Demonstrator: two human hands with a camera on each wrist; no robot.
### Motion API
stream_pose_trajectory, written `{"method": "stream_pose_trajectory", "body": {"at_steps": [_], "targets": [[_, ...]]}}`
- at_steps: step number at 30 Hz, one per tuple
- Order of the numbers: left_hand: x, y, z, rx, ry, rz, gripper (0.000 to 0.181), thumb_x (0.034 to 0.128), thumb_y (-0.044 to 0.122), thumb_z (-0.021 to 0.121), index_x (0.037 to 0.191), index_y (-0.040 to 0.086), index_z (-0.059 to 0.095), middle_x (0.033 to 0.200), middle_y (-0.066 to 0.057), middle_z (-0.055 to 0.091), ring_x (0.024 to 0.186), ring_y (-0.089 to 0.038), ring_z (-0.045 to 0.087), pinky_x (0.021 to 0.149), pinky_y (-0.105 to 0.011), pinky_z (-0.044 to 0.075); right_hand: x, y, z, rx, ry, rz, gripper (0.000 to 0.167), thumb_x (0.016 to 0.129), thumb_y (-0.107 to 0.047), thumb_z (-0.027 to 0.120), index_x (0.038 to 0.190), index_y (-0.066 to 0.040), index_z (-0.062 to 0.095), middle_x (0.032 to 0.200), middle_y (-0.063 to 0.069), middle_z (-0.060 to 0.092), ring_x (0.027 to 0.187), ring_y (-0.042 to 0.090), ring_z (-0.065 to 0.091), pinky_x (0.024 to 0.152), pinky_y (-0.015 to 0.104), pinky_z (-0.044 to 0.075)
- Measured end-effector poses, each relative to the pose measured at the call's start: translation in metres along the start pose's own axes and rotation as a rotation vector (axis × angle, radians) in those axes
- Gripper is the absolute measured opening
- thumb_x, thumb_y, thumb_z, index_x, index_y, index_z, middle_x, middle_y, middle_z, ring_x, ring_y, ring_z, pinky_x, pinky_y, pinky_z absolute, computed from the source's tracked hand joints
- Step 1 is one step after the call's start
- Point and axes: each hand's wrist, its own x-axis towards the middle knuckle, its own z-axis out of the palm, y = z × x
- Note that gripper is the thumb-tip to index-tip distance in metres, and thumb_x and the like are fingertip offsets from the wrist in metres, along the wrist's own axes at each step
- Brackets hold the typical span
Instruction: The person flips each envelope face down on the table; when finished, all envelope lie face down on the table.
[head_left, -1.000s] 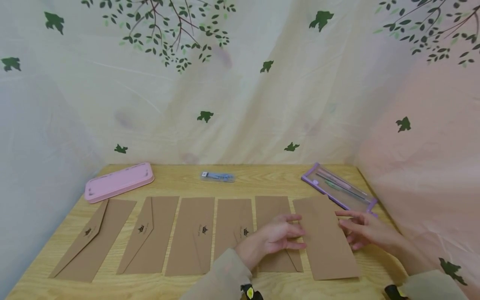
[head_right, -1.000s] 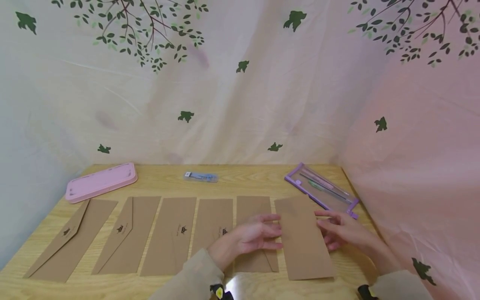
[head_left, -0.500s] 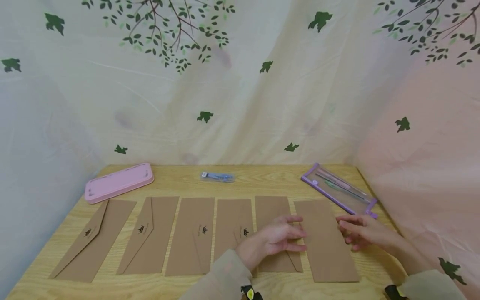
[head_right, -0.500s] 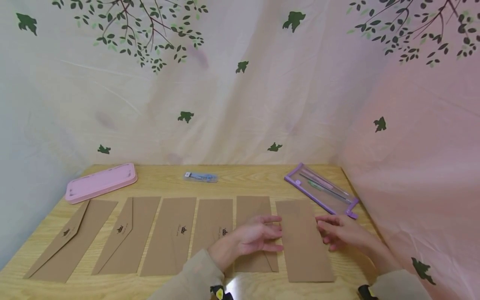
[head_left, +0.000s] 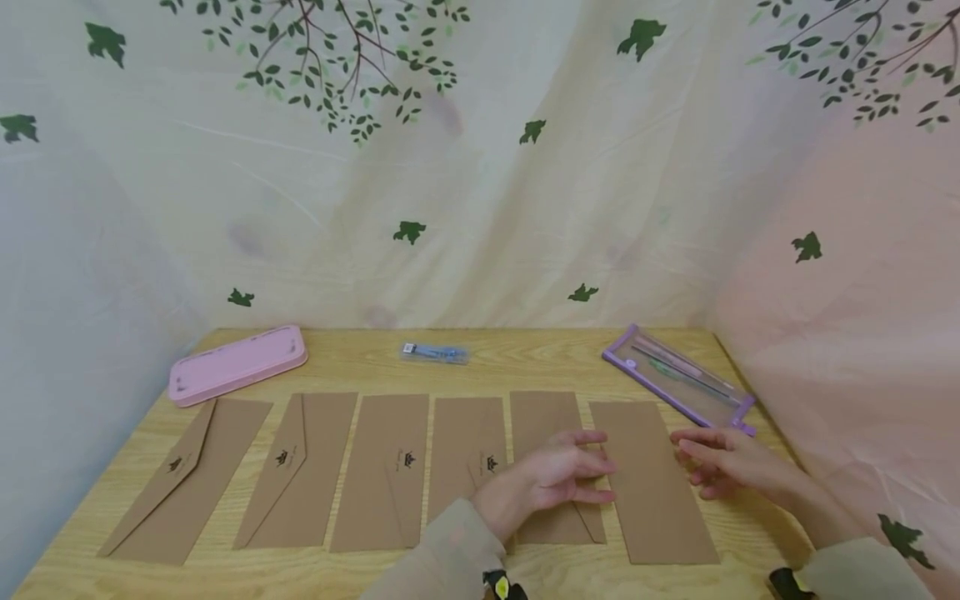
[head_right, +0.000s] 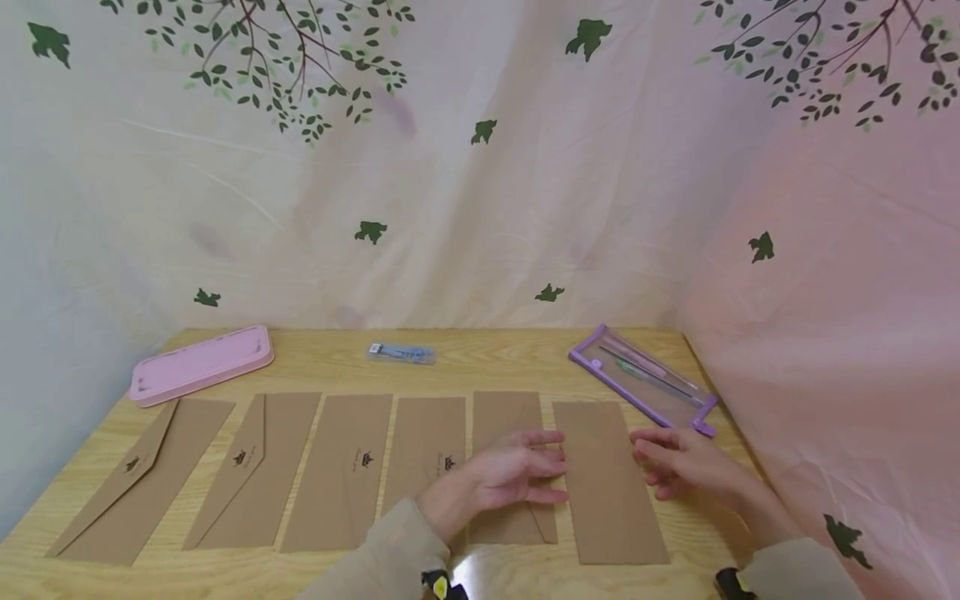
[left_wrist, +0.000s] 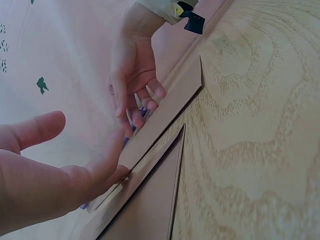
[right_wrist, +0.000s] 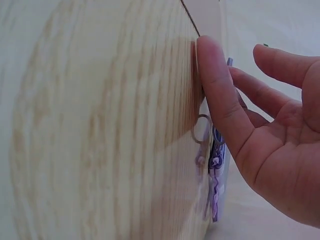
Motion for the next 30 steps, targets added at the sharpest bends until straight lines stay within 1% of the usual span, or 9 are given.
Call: {"method": "stream_pose_trajectory", "body": {"at_steps": [4, 6, 9, 14, 17, 21, 23, 26, 30], "targets": [[0.001, 0.000, 0.001, 0.002, 0.004, 0.001, 0.064, 0.0908, -0.012, 0.058, 0.150, -0.006, 0.036, 0.146, -0.029, 0.040, 0.134, -0.040, 0.044, 0.100, -0.061, 0.048, -0.001, -0.003, 0.002, 0.011, 0.051, -0.018, 0.063, 0.109, -0.023, 0.050, 0.149, 0.018, 0.026, 0.136, 0.027, 0.055, 0.098, 0.025, 0.068, 0.081, 0.041, 0.061], [0.001, 0.000, 0.001, 0.001, 0.005, 0.000, 0.064, 0.0908, -0.012, 0.058, 0.151, -0.006, 0.036, 0.147, -0.029, 0.038, 0.134, -0.040, 0.043, 0.100, -0.061, 0.048, -0.002, -0.005, 0.003, 0.013, 0.072, -0.033, 0.062, 0.108, -0.023, 0.052, 0.149, 0.017, 0.027, 0.142, 0.033, 0.049, 0.101, 0.025, 0.068, 0.082, 0.042, 0.060], [0.002, 0.001, 0.002, -0.002, 0.009, -0.002, 0.064, 0.0907, -0.012, 0.058, 0.150, -0.005, 0.037, 0.149, -0.029, 0.036, 0.134, -0.040, 0.043, 0.099, -0.061, 0.048, -0.002, -0.007, 0.004, 0.006, 0.075, -0.053, 0.062, 0.108, -0.021, 0.052, 0.149, 0.018, 0.027, 0.147, 0.038, 0.040, 0.105, 0.024, 0.067, 0.085, 0.043, 0.059], [0.003, 0.000, 0.001, -0.007, 0.006, -0.002, 0.064, 0.0909, -0.012, 0.058, 0.151, -0.005, 0.036, 0.149, -0.030, 0.036, 0.135, -0.040, 0.043, 0.099, -0.061, 0.048, 0.001, -0.010, 0.006, 0.016, 0.082, -0.047, 0.064, 0.108, -0.022, 0.052, 0.150, 0.018, 0.025, 0.151, 0.039, 0.032, 0.112, 0.023, 0.065, 0.088, 0.043, 0.058], [0.004, 0.000, 0.000, -0.010, 0.006, -0.002, 0.064, 0.0915, -0.011, 0.058, 0.151, -0.005, 0.036, 0.147, -0.029, 0.039, 0.135, -0.040, 0.043, 0.100, -0.060, 0.048, 0.002, -0.012, 0.006, 0.007, 0.089, -0.053, 0.064, 0.108, -0.022, 0.052, 0.150, 0.018, 0.025, 0.152, 0.040, 0.029, 0.117, 0.027, 0.063, 0.088, 0.042, 0.058], [0.005, 0.000, 0.000, -0.015, 0.006, -0.001, 0.063, 0.0927, -0.010, 0.059, 0.151, -0.005, 0.037, 0.145, -0.027, 0.041, 0.135, -0.039, 0.043, 0.100, -0.060, 0.048, 0.004, -0.015, 0.006, -0.023, 0.073, -0.064, 0.064, 0.108, -0.022, 0.052, 0.150, 0.018, 0.025, 0.153, 0.040, 0.027, 0.123, 0.034, 0.058, 0.090, 0.042, 0.057], [0.006, 0.001, 0.000, -0.016, 0.005, 0.000, 0.062, 0.0932, -0.010, 0.059, 0.151, -0.005, 0.036, 0.146, -0.027, 0.040, 0.136, -0.039, 0.041, 0.101, -0.060, 0.047, 0.005, -0.016, 0.007, -0.039, 0.062, -0.071, 0.064, 0.108, -0.022, 0.051, 0.150, 0.018, 0.025, 0.153, 0.040, 0.027, 0.126, 0.035, 0.055, 0.090, 0.041, 0.057], [0.006, 0.000, 0.000, -0.020, 0.003, 0.005, 0.062, 0.0933, -0.009, 0.058, 0.151, -0.005, 0.036, 0.150, -0.029, 0.037, 0.139, -0.041, 0.039, 0.101, -0.061, 0.046, 0.005, -0.017, 0.007, -0.035, 0.050, -0.079, 0.064, 0.108, -0.021, 0.051, 0.150, 0.019, 0.023, 0.153, 0.040, 0.025, 0.130, 0.039, 0.050, 0.094, 0.041, 0.055], [0.005, 0.000, -0.001, -0.016, -0.001, 0.008, 0.062, 0.0933, -0.009, 0.058, 0.151, -0.006, 0.036, 0.151, -0.029, 0.036, 0.138, -0.042, 0.040, 0.101, -0.061, 0.047, 0.005, -0.018, 0.008, -0.050, 0.082, -0.053, 0.064, 0.108, -0.024, 0.052, 0.151, 0.016, 0.026, 0.155, 0.038, 0.025, 0.129, 0.042, 0.052, 0.095, 0.038, 0.055]]}}
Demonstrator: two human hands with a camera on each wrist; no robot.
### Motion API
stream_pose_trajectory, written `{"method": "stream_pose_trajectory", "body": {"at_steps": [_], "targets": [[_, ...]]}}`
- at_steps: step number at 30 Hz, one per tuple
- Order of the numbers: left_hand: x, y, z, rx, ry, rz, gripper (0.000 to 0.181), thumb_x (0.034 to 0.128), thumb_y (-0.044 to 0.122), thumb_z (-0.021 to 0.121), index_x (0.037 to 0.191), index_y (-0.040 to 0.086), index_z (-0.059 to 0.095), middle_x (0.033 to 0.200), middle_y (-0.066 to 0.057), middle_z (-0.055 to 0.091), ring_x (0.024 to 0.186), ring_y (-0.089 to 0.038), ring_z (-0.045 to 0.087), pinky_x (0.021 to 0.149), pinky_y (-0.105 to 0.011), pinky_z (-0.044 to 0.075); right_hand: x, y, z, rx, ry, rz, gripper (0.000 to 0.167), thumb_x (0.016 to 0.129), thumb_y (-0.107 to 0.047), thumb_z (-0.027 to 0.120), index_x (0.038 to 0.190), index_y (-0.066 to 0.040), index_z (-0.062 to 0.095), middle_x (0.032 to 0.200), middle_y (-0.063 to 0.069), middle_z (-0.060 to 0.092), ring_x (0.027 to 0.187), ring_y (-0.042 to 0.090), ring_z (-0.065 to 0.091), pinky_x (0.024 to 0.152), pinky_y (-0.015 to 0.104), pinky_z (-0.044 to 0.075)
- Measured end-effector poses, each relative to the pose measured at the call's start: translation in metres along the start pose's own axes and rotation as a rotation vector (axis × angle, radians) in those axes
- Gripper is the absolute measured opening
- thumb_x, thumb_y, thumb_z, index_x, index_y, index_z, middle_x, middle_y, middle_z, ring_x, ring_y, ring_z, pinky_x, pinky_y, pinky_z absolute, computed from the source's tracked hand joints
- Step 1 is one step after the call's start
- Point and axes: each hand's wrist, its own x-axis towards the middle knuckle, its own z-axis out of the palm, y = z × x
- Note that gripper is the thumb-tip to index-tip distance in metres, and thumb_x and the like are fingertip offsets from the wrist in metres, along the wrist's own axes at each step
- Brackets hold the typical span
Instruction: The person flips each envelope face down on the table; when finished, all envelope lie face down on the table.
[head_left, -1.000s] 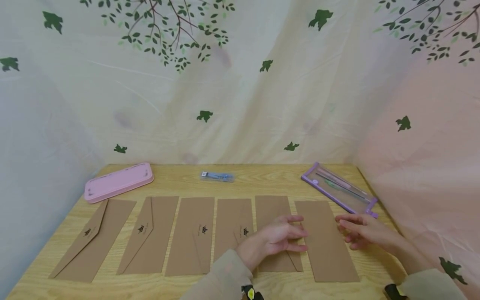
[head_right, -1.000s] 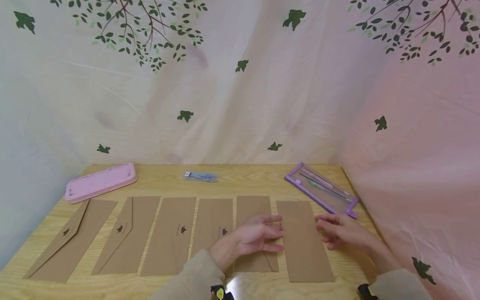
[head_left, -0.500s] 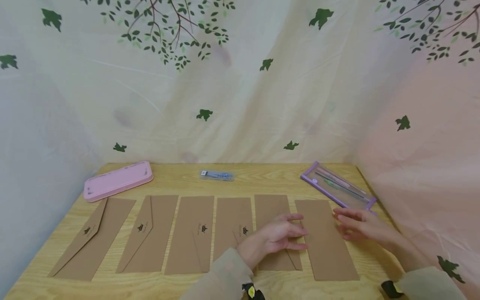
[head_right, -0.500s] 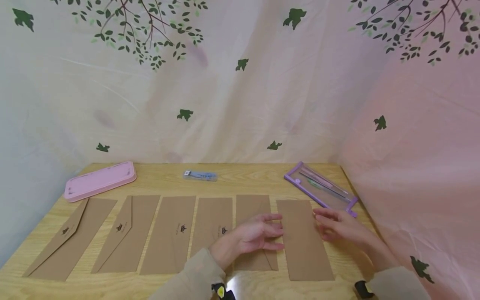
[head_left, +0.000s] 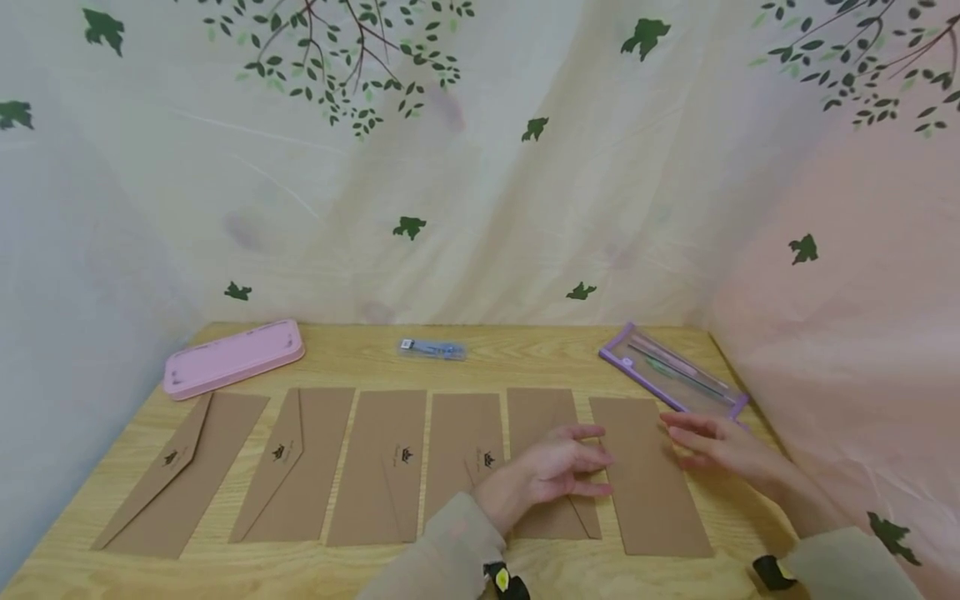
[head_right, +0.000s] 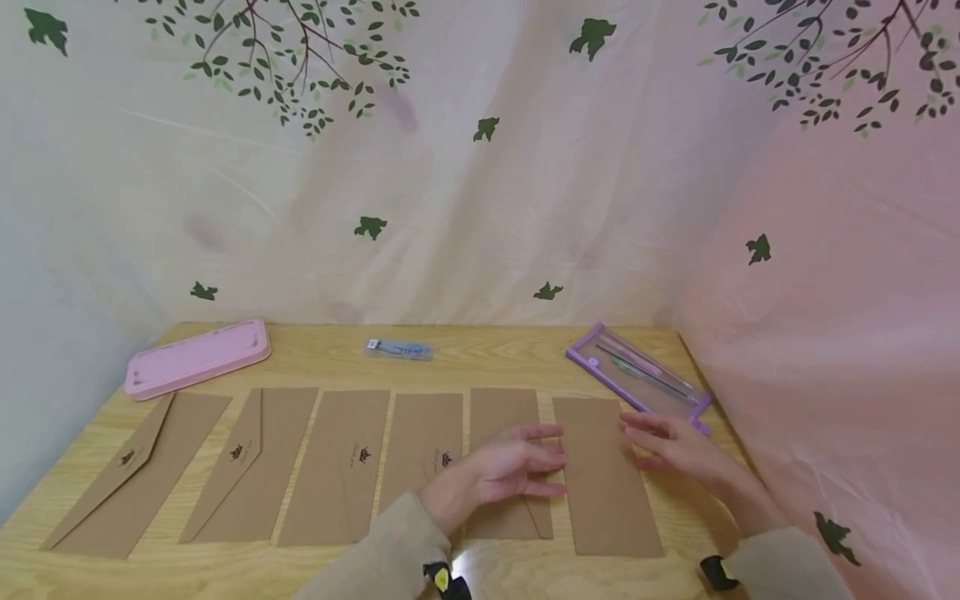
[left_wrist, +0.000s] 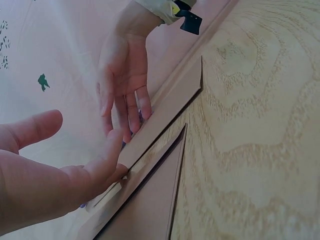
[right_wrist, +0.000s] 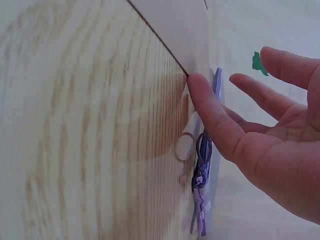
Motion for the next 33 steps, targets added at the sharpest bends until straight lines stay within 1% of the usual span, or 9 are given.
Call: {"method": "stream_pose_trajectory", "body": {"at_steps": [3, 7, 9, 12, 16, 21, 28, 33], "targets": [[0.000, 0.000, -0.001, 0.012, 0.002, 0.003, 0.062, 0.0930, -0.010, 0.058, 0.151, -0.005, 0.037, 0.150, -0.028, 0.039, 0.137, -0.042, 0.042, 0.102, -0.060, 0.047, 0.000, 0.000, 0.001, -0.015, 0.026, 0.018, 0.064, 0.107, -0.026, 0.053, 0.152, 0.013, 0.029, 0.156, 0.037, 0.026, 0.126, 0.044, 0.055, 0.094, 0.037, 0.056], [0.002, 0.001, -0.002, 0.021, 0.013, 0.005, 0.061, 0.0926, -0.010, 0.058, 0.150, -0.005, 0.039, 0.150, -0.028, 0.039, 0.137, -0.043, 0.041, 0.101, -0.059, 0.047, 0.000, 0.001, 0.001, -0.003, 0.022, 0.012, 0.064, 0.107, -0.025, 0.052, 0.152, 0.014, 0.028, 0.157, 0.036, 0.023, 0.129, 0.046, 0.052, 0.094, 0.039, 0.055], [0.003, 0.001, -0.002, 0.022, 0.014, 0.004, 0.061, 0.0926, -0.010, 0.058, 0.150, -0.005, 0.039, 0.150, -0.029, 0.039, 0.137, -0.043, 0.041, 0.101, -0.059, 0.048, 0.000, 0.001, 0.001, -0.003, 0.022, 0.006, 0.064, 0.108, -0.024, 0.052, 0.152, 0.014, 0.027, 0.157, 0.037, 0.023, 0.130, 0.047, 0.049, 0.094, 0.039, 0.055], [0.003, 0.002, -0.002, 0.027, 0.011, 0.005, 0.062, 0.0923, -0.010, 0.058, 0.151, -0.005, 0.038, 0.148, -0.030, 0.040, 0.136, -0.042, 0.043, 0.102, -0.058, 0.047, -0.002, 0.001, 0.002, 0.002, 0.030, -0.012, 0.063, 0.108, -0.023, 0.051, 0.151, 0.016, 0.026, 0.157, 0.037, 0.022, 0.136, 0.050, 0.041, 0.094, 0.039, 0.055], [0.002, 0.003, -0.002, 0.030, 0.009, 0.010, 0.062, 0.0922, -0.010, 0.058, 0.151, -0.006, 0.037, 0.145, -0.031, 0.042, 0.135, -0.043, 0.045, 0.104, -0.057, 0.045, -0.004, 0.000, 0.003, 0.009, 0.028, -0.018, 0.063, 0.108, -0.021, 0.051, 0.151, 0.018, 0.024, 0.157, 0.038, 0.020, 0.138, 0.052, 0.034, 0.093, 0.041, 0.056], [0.003, 0.004, -0.003, 0.029, 0.011, 0.009, 0.063, 0.0924, -0.011, 0.058, 0.151, -0.006, 0.036, 0.144, -0.033, 0.042, 0.134, -0.043, 0.045, 0.105, -0.057, 0.045, -0.007, 0.000, 0.004, 0.008, 0.007, -0.009, 0.063, 0.109, -0.020, 0.049, 0.151, 0.018, 0.021, 0.157, 0.038, 0.018, 0.138, 0.052, 0.034, 0.093, 0.041, 0.056], [0.003, 0.004, 0.001, 0.038, 0.002, 0.002, 0.062, 0.0924, -0.009, 0.058, 0.151, -0.005, 0.037, 0.148, -0.030, 0.041, 0.137, -0.044, 0.043, 0.106, -0.058, 0.044, -0.008, 0.002, 0.004, 0.026, -0.006, -0.021, 0.066, 0.108, -0.021, 0.050, 0.152, 0.018, 0.018, 0.155, 0.042, 0.020, 0.132, 0.051, 0.044, 0.092, 0.041, 0.057], [0.003, 0.002, 0.004, 0.033, -0.007, 0.002, 0.061, 0.0920, -0.010, 0.057, 0.150, -0.006, 0.038, 0.150, -0.031, 0.039, 0.136, -0.044, 0.043, 0.108, -0.057, 0.042, -0.009, 0.004, 0.002, 0.030, -0.009, -0.025, 0.064, 0.109, -0.019, 0.049, 0.152, 0.018, 0.019, 0.155, 0.042, 0.021, 0.132, 0.052, 0.043, 0.092, 0.042, 0.057]]}}
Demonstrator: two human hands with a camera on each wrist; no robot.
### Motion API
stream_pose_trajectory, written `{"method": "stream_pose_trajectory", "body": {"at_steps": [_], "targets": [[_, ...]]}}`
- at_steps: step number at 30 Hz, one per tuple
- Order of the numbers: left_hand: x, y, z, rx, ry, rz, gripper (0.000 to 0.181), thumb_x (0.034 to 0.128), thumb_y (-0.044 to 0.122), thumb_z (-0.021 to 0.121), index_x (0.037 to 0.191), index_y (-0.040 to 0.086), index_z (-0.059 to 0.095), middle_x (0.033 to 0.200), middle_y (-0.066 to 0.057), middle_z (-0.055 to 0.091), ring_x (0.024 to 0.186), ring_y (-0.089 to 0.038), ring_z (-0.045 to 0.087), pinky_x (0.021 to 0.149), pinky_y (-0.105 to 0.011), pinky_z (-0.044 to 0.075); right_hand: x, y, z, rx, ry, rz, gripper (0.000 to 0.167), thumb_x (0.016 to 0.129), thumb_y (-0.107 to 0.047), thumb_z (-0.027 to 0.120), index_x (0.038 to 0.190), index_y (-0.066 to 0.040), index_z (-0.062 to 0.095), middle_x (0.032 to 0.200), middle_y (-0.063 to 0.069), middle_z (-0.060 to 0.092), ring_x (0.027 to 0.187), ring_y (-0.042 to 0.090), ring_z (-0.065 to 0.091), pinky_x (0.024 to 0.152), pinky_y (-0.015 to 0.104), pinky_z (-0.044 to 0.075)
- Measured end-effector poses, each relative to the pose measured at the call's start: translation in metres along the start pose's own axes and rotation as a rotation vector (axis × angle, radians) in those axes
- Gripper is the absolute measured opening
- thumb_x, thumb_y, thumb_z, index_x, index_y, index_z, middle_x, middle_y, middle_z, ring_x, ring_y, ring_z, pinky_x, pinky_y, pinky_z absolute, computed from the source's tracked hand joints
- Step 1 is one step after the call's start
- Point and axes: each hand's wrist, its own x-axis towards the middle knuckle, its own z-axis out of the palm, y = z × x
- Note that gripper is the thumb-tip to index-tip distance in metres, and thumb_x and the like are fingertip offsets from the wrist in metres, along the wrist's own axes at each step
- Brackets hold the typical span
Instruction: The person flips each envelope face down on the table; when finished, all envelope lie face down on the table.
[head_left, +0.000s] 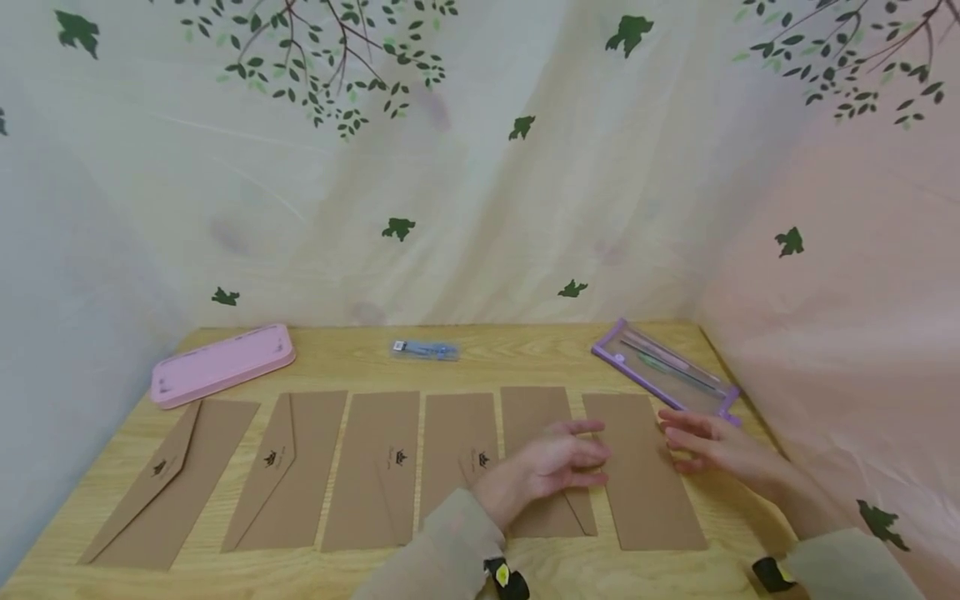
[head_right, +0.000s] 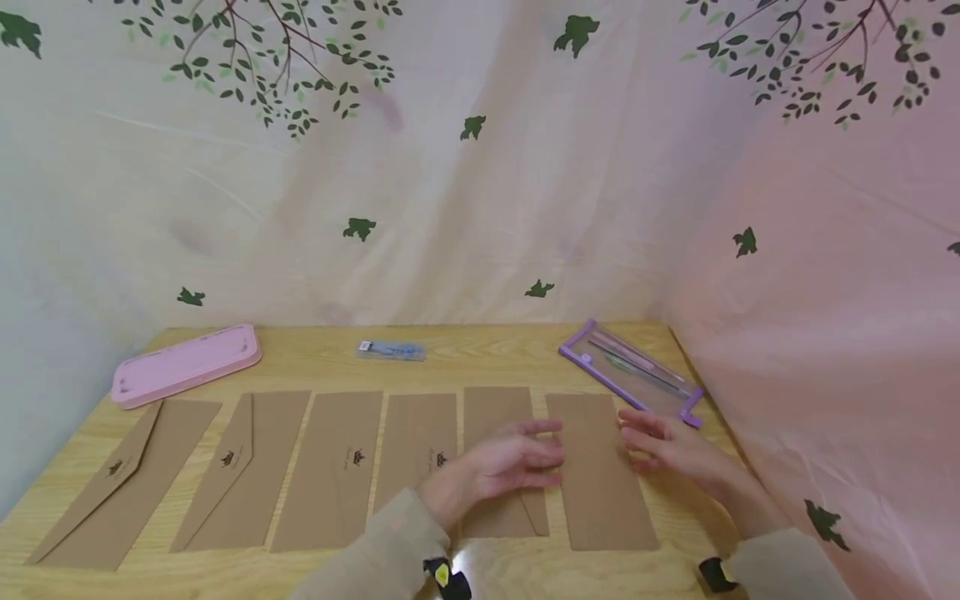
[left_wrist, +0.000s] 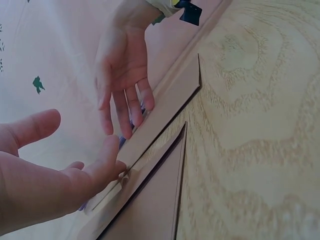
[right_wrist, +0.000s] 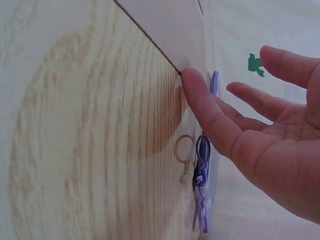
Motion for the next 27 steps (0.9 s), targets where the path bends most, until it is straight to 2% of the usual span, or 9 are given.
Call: {"method": "stream_pose_trajectory", "body": {"at_steps": [6, 10, 15, 21, 27], "targets": [[-0.006, 0.003, -0.003, 0.036, -0.015, 0.013, 0.061, 0.0936, -0.009, 0.057, 0.151, -0.006, 0.036, 0.148, -0.028, 0.040, 0.131, -0.041, 0.048, 0.107, -0.053, 0.044, 0.000, -0.001, 0.002, -0.008, 0.009, -0.026, 0.064, 0.109, -0.020, 0.047, 0.152, 0.017, 0.018, 0.154, 0.042, 0.023, 0.132, 0.054, 0.042, 0.091, 0.042, 0.057], [-0.012, 0.013, -0.011, 0.086, 0.001, 0.031, 0.062, 0.0941, -0.006, 0.060, 0.152, -0.005, 0.038, 0.155, -0.031, 0.031, 0.131, -0.039, 0.048, 0.106, -0.050, 0.047, 0.002, -0.008, 0.008, -0.039, 0.046, -0.067, 0.062, 0.109, -0.020, 0.049, 0.153, 0.014, 0.022, 0.150, 0.040, 0.034, 0.128, 0.048, 0.050, 0.092, 0.042, 0.057], [-0.023, 0.034, -0.027, 0.133, 0.023, 0.070, 0.062, 0.0937, -0.004, 0.062, 0.152, -0.003, 0.039, 0.158, -0.031, 0.023, 0.130, -0.044, 0.049, 0.107, -0.053, 0.045, 0.007, -0.020, 0.018, -0.076, 0.040, -0.130, 0.058, 0.108, -0.017, 0.049, 0.153, 0.012, 0.026, 0.146, 0.039, 0.040, 0.122, 0.043, 0.057, 0.092, 0.043, 0.056], [-0.039, 0.052, -0.054, 0.187, 0.053, 0.101, 0.062, 0.0941, -0.003, 0.061, 0.152, -0.002, 0.038, 0.160, -0.029, 0.022, 0.134, -0.047, 0.045, 0.107, -0.052, 0.045, 0.015, -0.032, 0.032, -0.073, 0.054, -0.138, 0.056, 0.107, -0.018, 0.053, 0.153, 0.006, 0.033, 0.146, 0.033, 0.044, 0.124, 0.044, 0.055, 0.091, 0.043, 0.057], [-0.049, 0.058, -0.072, 0.115, 0.033, 0.113, 0.066, 0.0975, -0.003, 0.056, 0.156, -0.005, 0.026, 0.163, -0.029, 0.012, 0.142, -0.047, 0.032, 0.113, -0.056, 0.036, 0.025, -0.038, 0.043, -0.054, -0.004, -0.196, 0.057, 0.106, -0.014, 0.053, 0.153, 0.008, 0.030, 0.145, 0.038, 0.042, 0.125, 0.049, 0.052, 0.093, 0.046, 0.056]]}}
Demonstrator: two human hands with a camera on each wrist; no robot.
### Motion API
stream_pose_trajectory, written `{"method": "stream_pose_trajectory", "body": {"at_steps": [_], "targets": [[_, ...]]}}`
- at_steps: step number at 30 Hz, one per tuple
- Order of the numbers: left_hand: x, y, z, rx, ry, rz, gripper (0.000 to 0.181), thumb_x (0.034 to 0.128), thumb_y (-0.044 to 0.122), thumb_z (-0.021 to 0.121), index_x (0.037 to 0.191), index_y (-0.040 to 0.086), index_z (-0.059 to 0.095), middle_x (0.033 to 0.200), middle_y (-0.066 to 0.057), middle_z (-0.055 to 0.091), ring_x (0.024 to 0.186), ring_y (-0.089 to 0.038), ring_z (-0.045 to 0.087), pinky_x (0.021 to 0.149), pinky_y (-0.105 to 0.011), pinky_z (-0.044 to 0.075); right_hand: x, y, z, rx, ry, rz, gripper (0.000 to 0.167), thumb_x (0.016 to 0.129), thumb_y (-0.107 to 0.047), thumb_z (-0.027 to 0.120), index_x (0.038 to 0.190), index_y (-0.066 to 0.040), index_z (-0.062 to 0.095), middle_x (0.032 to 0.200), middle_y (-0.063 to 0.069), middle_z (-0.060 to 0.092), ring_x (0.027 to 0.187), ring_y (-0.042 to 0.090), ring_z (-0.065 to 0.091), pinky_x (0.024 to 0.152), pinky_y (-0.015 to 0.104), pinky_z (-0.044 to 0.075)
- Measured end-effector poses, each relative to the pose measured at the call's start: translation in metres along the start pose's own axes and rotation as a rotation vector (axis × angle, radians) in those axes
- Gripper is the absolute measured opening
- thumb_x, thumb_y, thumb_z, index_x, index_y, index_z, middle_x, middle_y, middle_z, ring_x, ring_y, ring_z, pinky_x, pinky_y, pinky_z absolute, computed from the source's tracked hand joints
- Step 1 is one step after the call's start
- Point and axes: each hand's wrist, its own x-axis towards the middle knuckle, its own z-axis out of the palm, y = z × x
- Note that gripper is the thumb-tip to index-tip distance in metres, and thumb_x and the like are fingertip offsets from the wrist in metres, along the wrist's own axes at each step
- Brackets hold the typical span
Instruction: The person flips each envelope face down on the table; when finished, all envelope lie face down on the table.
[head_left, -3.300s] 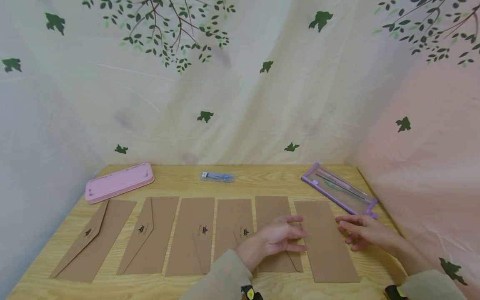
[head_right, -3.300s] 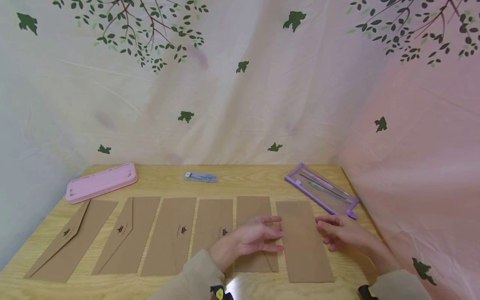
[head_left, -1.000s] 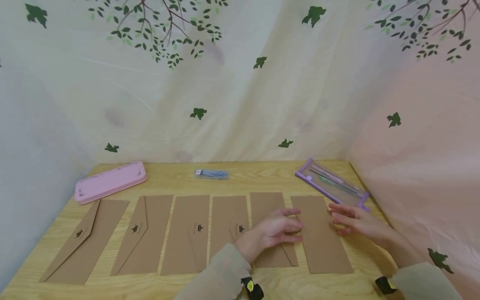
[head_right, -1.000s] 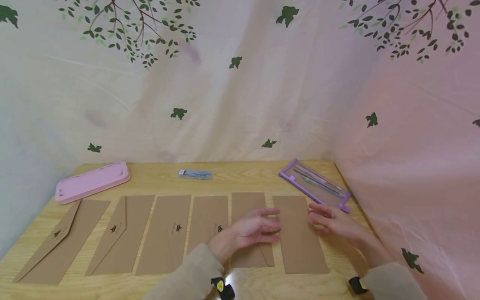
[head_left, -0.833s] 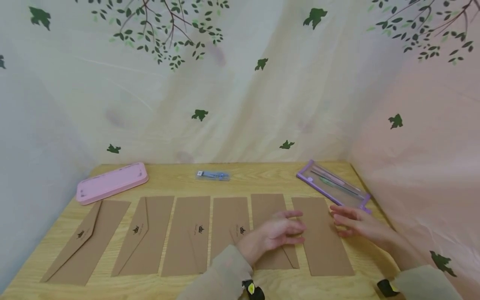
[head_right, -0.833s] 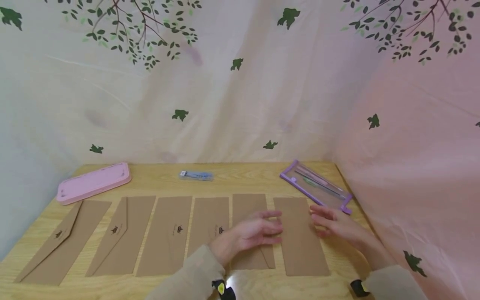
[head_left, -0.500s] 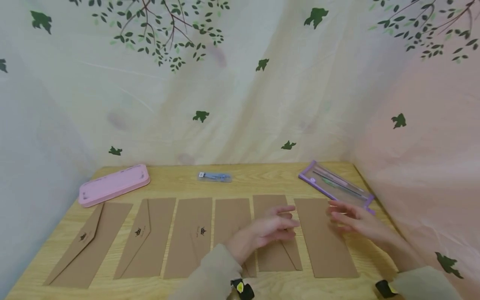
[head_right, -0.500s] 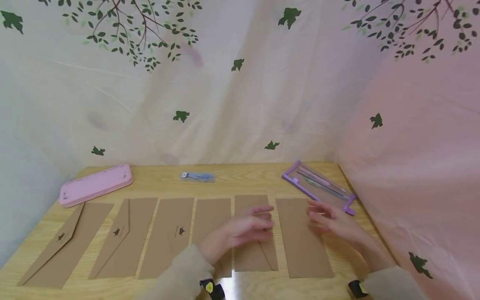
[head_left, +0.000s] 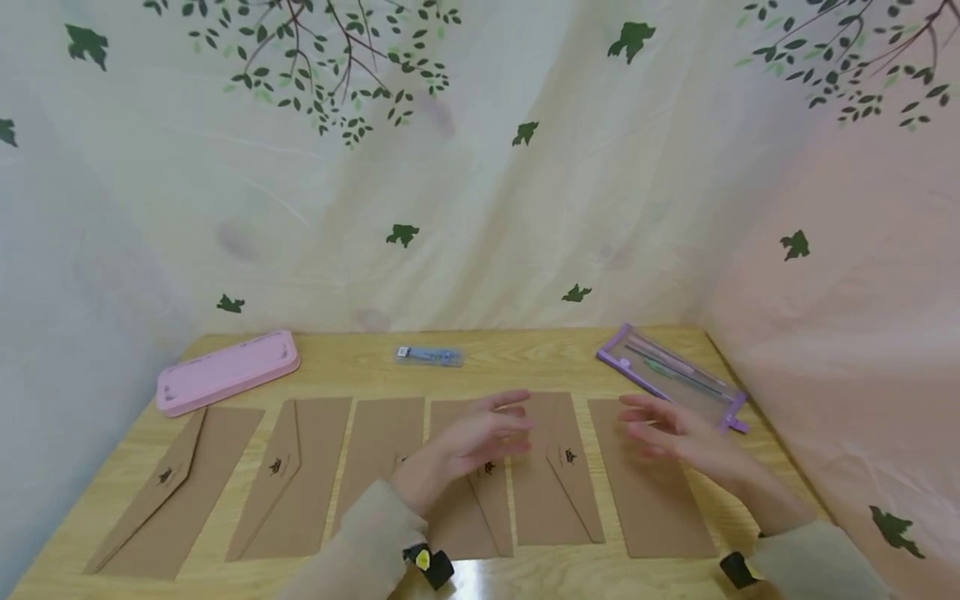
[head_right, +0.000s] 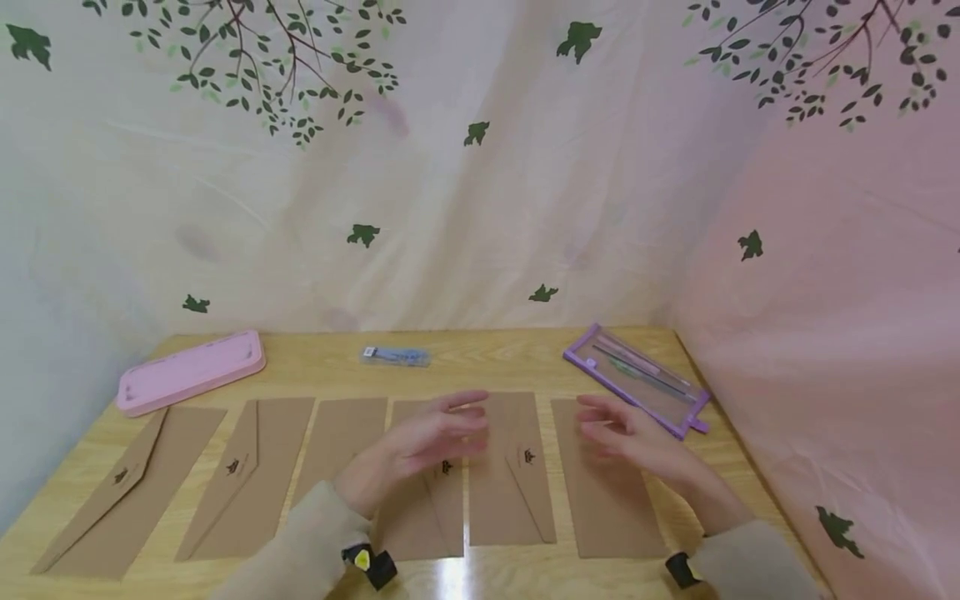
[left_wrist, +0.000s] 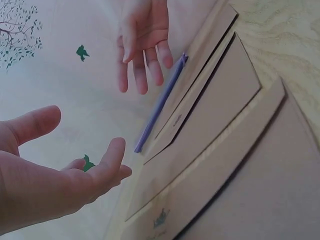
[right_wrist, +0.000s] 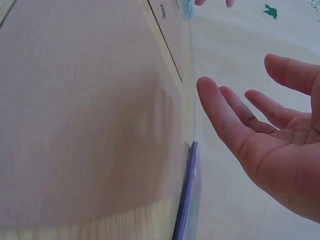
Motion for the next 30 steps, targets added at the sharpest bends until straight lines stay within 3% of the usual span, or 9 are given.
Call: {"method": "stream_pose_trajectory", "body": {"at_steps": [10, 19, 30], "targets": [[-0.007, -0.011, -0.005, -0.006, -0.013, -0.021, 0.065, 0.0979, -0.004, 0.054, 0.156, -0.006, 0.025, 0.162, -0.027, 0.017, 0.145, -0.044, 0.025, 0.110, -0.058, 0.039, 0.015, 0.006, 0.019, 0.074, -0.040, 0.036, 0.068, 0.105, -0.018, 0.057, 0.157, 0.006, 0.020, 0.150, 0.039, 0.033, 0.130, 0.052, 0.047, 0.096, 0.045, 0.054], [-0.012, -0.010, -0.015, -0.017, -0.013, -0.053, 0.067, 0.0983, -0.001, 0.057, 0.157, -0.004, 0.025, 0.162, -0.027, 0.017, 0.146, -0.041, 0.026, 0.110, -0.057, 0.040, 0.027, 0.000, 0.037, 0.105, -0.043, 0.072, 0.070, 0.104, -0.018, 0.058, 0.157, 0.006, 0.019, 0.153, 0.039, 0.029, 0.135, 0.053, 0.039, 0.096, 0.046, 0.054], [-0.020, -0.014, -0.020, -0.033, -0.011, -0.056, 0.069, 0.0982, 0.000, 0.058, 0.157, -0.003, 0.023, 0.162, -0.028, 0.014, 0.148, -0.041, 0.022, 0.110, -0.058, 0.040, 0.028, 0.002, 0.041, 0.134, -0.080, 0.097, 0.073, 0.105, -0.020, 0.057, 0.158, 0.006, 0.014, 0.157, 0.039, 0.021, 0.141, 0.054, 0.029, 0.098, 0.048, 0.053]]}}
